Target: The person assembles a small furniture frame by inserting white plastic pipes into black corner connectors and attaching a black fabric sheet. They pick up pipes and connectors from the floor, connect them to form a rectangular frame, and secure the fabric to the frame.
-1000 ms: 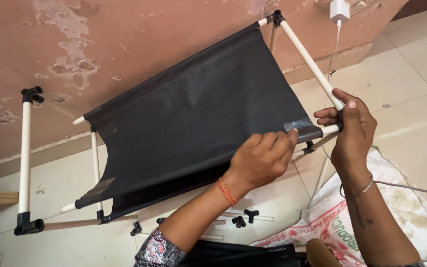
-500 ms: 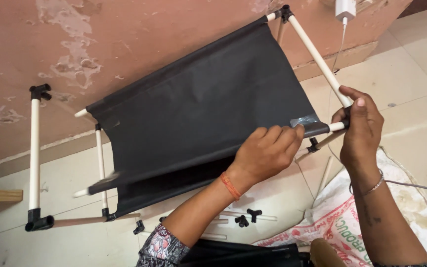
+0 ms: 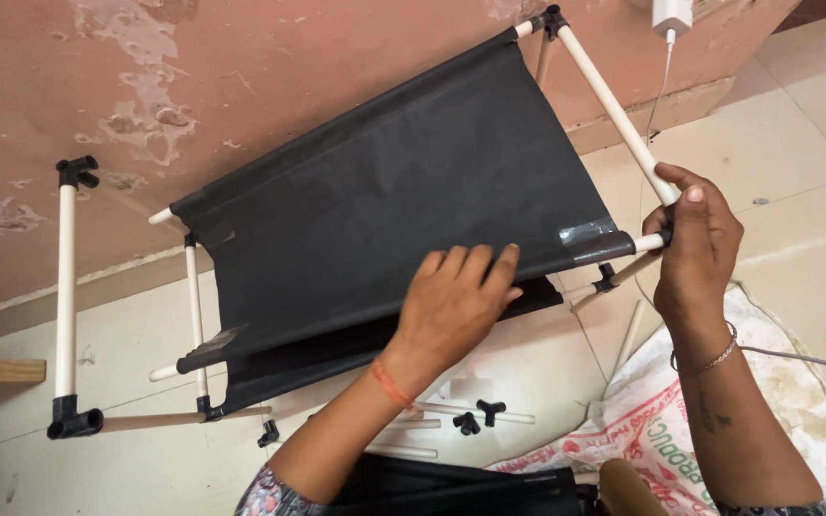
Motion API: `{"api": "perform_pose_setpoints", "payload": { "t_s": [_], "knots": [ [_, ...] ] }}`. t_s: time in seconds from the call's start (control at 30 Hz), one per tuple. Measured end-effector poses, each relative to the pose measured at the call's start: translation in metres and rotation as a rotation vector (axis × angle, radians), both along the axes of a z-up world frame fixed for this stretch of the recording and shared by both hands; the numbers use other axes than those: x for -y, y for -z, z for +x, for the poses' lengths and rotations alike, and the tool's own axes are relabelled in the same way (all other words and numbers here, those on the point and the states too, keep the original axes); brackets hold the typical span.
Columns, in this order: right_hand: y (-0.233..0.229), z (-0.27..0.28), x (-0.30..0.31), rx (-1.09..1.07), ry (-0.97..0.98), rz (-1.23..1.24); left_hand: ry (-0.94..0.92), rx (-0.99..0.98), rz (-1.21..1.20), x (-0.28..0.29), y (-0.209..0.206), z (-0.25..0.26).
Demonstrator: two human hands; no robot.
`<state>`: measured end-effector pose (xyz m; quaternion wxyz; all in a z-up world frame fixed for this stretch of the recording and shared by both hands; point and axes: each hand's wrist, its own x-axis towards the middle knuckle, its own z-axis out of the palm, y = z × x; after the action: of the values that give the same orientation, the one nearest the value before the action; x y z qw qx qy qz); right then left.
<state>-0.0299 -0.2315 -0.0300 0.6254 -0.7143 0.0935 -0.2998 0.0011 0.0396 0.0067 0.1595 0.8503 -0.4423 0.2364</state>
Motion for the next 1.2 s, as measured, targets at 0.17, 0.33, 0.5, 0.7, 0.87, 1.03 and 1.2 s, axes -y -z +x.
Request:
{"api": "perform_pose_setpoints", "payload": {
  "t_s": [0.17, 0.33, 0.5, 0.7, 0.87, 1.03, 1.2],
  "knots": [
    [-0.002, -0.001, -0.003, -0.007, -0.001, -0.008, -0.055, 0.044, -0.019, -0.036, -0.002, -0.008],
    [-0.006, -0.004, -0.006, -0.005, 0.092, -0.224, -0.226, 0.075, -0.04, -0.094, 0.001, -0.014],
    [-0.02, -0.013, -0.028, 0.008, 0.229, -0.621, -0.488, 0.148, -0.145, -0.164, 0.018, -0.033],
    [-0.06, -0.017, -0.069, 0.131, 0.208, -0.9, -0.779, 0.343, -0.26, -0.239, 0.039, -0.054],
    [-0.093, -0.009, -0.125, 0.191, -0.015, -0.959, -0.932, 0.526, -0.27, -0.291, 0.012, -0.061],
    [-0.11, -0.001, -0.206, 0.296, -0.314, -1.06, -0.994, 0.053, -0.783, -0.333, -0.03, -0.046],
    [-0.111, 0.021, -0.27, 0.094, -0.741, -1.172, -0.993, -0.633, -1.12, -0.363, -0.039, -0.009]
  ]
}}
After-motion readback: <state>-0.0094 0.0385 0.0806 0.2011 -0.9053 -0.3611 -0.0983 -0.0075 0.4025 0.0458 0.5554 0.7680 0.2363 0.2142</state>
